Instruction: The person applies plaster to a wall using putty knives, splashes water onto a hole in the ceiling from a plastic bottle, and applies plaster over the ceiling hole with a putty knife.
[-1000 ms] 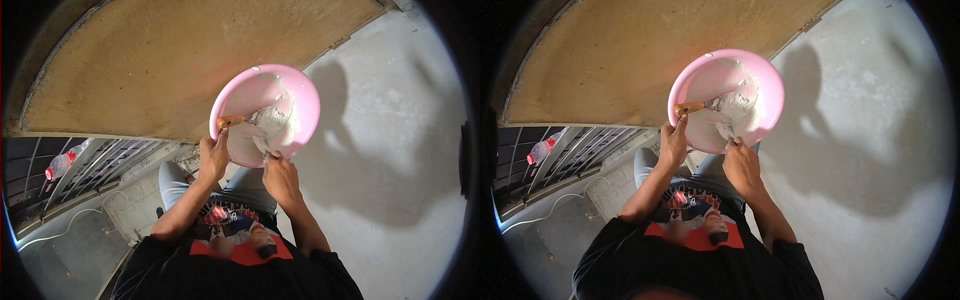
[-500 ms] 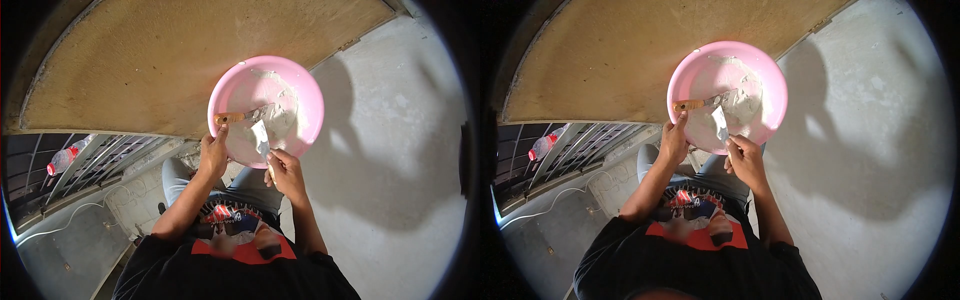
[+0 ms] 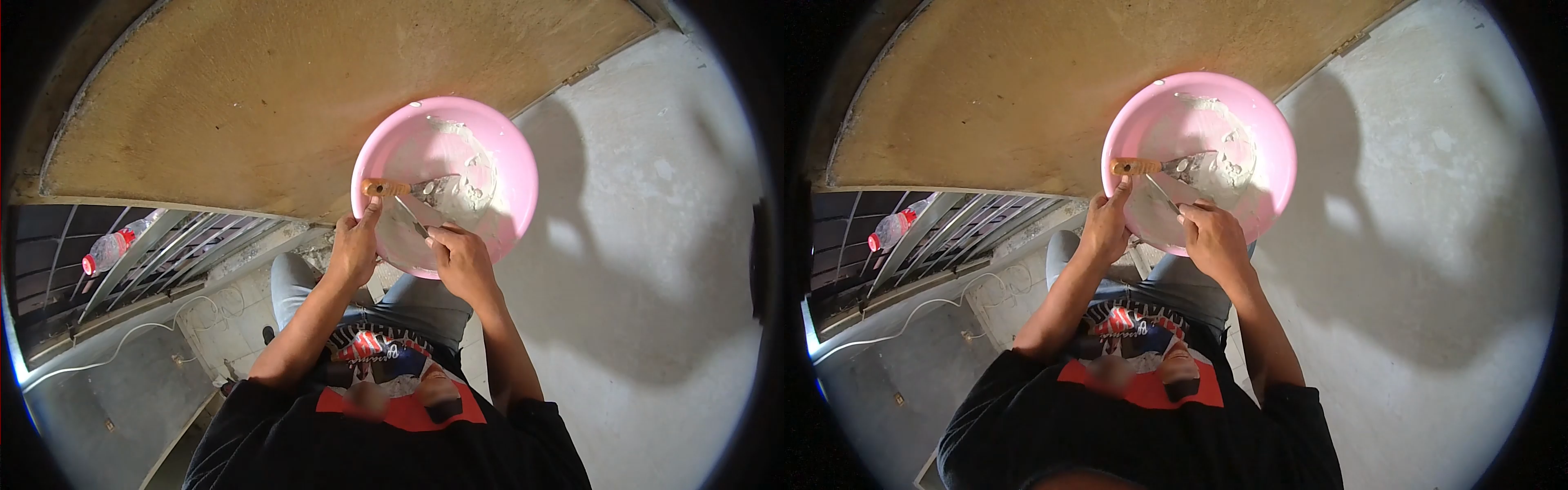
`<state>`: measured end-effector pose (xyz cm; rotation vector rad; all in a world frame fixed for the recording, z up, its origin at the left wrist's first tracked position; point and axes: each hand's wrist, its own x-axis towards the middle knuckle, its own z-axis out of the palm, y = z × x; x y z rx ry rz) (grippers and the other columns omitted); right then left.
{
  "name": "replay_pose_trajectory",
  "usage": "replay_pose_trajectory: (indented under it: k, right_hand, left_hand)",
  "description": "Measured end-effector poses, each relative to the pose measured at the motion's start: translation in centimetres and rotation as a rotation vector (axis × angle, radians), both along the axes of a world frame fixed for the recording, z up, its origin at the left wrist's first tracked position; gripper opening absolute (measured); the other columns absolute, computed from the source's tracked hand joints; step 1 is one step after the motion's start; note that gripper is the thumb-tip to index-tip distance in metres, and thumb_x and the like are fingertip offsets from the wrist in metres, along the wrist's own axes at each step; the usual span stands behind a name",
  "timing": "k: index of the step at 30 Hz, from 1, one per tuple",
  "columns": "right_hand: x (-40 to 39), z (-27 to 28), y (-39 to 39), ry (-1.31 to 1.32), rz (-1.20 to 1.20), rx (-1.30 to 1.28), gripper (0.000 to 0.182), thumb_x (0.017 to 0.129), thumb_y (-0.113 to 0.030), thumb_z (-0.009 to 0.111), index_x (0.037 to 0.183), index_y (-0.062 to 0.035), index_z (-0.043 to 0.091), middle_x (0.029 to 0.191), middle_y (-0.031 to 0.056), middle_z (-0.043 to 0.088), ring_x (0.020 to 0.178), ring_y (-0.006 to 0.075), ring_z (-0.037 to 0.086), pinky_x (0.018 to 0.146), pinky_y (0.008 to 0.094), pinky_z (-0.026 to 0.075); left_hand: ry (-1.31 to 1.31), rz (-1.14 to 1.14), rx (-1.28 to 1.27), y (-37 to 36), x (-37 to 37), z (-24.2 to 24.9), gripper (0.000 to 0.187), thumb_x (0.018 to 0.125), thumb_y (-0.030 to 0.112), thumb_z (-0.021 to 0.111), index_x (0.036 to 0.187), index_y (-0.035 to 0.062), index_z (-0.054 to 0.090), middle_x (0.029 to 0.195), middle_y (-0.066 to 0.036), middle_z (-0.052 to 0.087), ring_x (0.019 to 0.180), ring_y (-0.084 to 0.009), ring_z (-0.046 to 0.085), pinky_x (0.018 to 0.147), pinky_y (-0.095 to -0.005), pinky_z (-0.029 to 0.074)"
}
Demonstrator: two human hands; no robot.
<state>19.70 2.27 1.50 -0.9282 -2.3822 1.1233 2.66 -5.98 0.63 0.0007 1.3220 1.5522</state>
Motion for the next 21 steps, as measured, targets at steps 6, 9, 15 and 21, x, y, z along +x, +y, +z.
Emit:
replay_pose_trajectory:
  k: [6,9,15,21]
  right_hand:
    - [-0.2,-0.8,-2.0,0.113,-0.116,-0.339,0.023,0.093,-0.013,0.060,0.104,0.0055,0.067,0.083,0.0166,0.066,0.067,0.0306,0.065,0.059,0.0381,0.051]
    - [1.2,0.3,-2.1,0.172,-0.179,-0.902,0.028,0.097,-0.017,0.058,0.111,0.0066,0.064,0.079,0.0125,0.066,0.061,0.0210,0.064,0.052,0.0317,0.050]
    - [6.5,0.7,-0.7,0.385,-0.317,-1.221,0.027,0.100,-0.019,0.055,0.108,0.0054,0.061,0.078,0.0121,0.063,0.060,0.0184,0.063,0.049,0.0292,0.051]
    - [8.4,-0.2,-0.6,0.554,-0.144,-1.203,0.020,0.098,-0.014,0.055,0.101,0.0047,0.063,0.084,0.0124,0.064,0.060,0.0205,0.063,0.050,0.0311,0.051]
  left_hand:
    - [0.002,0.022,-0.041,-0.1,0.1,-0.1,0.053,0.096,0.040,0.062,0.112,-0.0100,0.054,0.095,-0.013,0.063,0.080,-0.0181,0.063,0.067,-0.0320,0.052]
    - [-0.013,-0.006,-0.057,-0.3,-0.3,-0.5,0.052,0.098,0.036,0.058,0.121,-0.0095,0.050,0.109,-0.017,0.061,0.095,-0.0235,0.064,0.080,-0.0373,0.054]
    - [0.047,0.010,-0.087,-0.3,-0.2,-0.9,0.055,0.096,0.042,0.061,0.116,-0.0095,0.053,0.103,-0.016,0.064,0.088,-0.0212,0.064,0.073,-0.0330,0.053]
    - [0.134,-0.049,-0.268,-5.6,-5.0,-3.4,0.056,0.095,0.044,0.060,0.112,-0.0086,0.058,0.097,-0.014,0.067,0.084,-0.0192,0.065,0.069,-0.0328,0.052]
